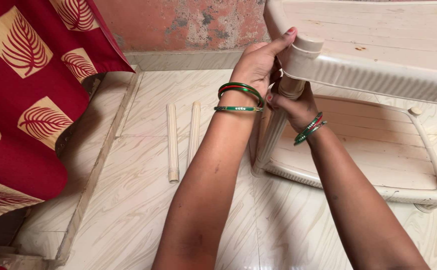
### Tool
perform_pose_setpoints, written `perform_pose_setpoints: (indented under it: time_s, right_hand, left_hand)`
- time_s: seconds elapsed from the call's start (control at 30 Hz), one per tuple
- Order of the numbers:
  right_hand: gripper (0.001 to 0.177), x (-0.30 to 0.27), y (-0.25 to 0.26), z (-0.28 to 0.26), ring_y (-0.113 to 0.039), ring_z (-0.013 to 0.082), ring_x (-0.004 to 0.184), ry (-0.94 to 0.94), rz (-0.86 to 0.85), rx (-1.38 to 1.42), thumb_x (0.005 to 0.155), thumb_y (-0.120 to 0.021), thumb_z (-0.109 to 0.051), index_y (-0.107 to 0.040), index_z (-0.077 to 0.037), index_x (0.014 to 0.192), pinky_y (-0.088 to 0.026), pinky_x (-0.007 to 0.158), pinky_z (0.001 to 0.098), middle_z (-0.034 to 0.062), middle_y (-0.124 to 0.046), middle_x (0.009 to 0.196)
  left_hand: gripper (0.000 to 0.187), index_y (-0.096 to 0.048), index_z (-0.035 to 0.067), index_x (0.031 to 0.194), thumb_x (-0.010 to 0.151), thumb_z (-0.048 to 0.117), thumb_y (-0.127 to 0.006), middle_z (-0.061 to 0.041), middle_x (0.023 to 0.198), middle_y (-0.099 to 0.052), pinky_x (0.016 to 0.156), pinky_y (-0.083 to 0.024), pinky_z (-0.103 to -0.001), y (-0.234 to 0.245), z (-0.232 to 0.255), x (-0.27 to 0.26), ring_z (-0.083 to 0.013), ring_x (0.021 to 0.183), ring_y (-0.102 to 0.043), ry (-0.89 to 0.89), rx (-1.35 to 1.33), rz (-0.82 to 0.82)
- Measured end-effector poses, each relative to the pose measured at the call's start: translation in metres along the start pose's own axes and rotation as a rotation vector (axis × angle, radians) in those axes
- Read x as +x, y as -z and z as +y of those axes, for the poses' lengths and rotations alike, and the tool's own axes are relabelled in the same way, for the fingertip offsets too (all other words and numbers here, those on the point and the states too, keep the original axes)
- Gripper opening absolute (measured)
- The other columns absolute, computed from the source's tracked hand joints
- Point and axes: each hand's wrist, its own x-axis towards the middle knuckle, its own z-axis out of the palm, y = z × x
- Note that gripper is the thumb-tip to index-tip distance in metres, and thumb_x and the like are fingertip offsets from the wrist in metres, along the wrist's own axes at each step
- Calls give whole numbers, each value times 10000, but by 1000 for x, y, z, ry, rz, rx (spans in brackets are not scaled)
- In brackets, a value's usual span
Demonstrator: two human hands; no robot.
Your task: The person assembles a two-tier plastic stool by inserting cylindrical legs into the underside of the top and bottom trays. They align and press each leg into place, then flip the assembled unit upright and adjust its position on the floor.
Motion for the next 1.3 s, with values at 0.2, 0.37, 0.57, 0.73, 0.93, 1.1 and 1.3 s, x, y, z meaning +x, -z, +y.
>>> perform_pose_setpoints:
  time_s: [0.2,0.37,0.57,0.73,0.93,1.1,1.3]
  right_hand:
    - [445,6,2,2,-638,127,823,-180,-316,-2,736,-756,-92,-585,-43,1144,-536,711,307,30,-657,938]
    - [293,-10,1,4,-626,155,728,-23,-106,6,787,-736,-132,-602,-50,1035,-532,654,327,44,-638,833]
    - [170,-41,-3,-13,-654,151,803,91,-119,-282,799,-741,-98,-615,-46,900,-557,745,320,50,-663,855]
    - [253,-43,-17,-64,-666,179,932,294,-145,-545,765,-798,-102,-638,-75,959,-551,854,340,36,-701,958]
    - [531,-68,-11,-93,-634,306,1076,438,-210,-1324,635,-907,-202,-694,-155,1120,-541,867,433,70,-637,1192]
    - [618,-112,5,-35,-672,256,1111,107,-125,-1651,613,-818,-81,-675,-240,1192,-590,785,393,-46,-622,1384]
    - [564,-137,50,54,-685,300,1071,-206,-37,-1675,730,-831,-192,-631,-249,1254,-600,816,418,-28,-517,1518]
  left_hand:
    - [462,-689,-59,972,766,297,-900,-100,811,-691,646,-501,-374,-2,-7,1,-200,715,-604,43,-80,-56]
    - [507,-668,-94,1098,767,225,-883,-173,1008,-746,875,-569,-385,2,-14,16,-245,948,-686,7,-215,-57]
    - [535,-639,-81,1169,771,202,-857,-178,1136,-728,937,-571,-434,13,-29,41,-283,1070,-680,56,-283,-57]
    - [501,-636,-73,1188,807,202,-812,-173,1179,-707,904,-529,-458,27,-42,45,-283,1060,-666,93,-325,97]
    - [415,-638,-111,1147,873,148,-813,-244,1173,-739,1000,-527,-343,22,-34,50,-263,1108,-690,-3,-293,56]
    - [408,-658,-104,1120,845,160,-806,-189,1130,-722,931,-559,-415,22,-35,51,-273,1032,-677,26,-317,32]
    - [448,-658,-76,1146,831,202,-813,-149,1121,-725,905,-555,-420,32,-46,43,-250,1030,-666,36,-329,31]
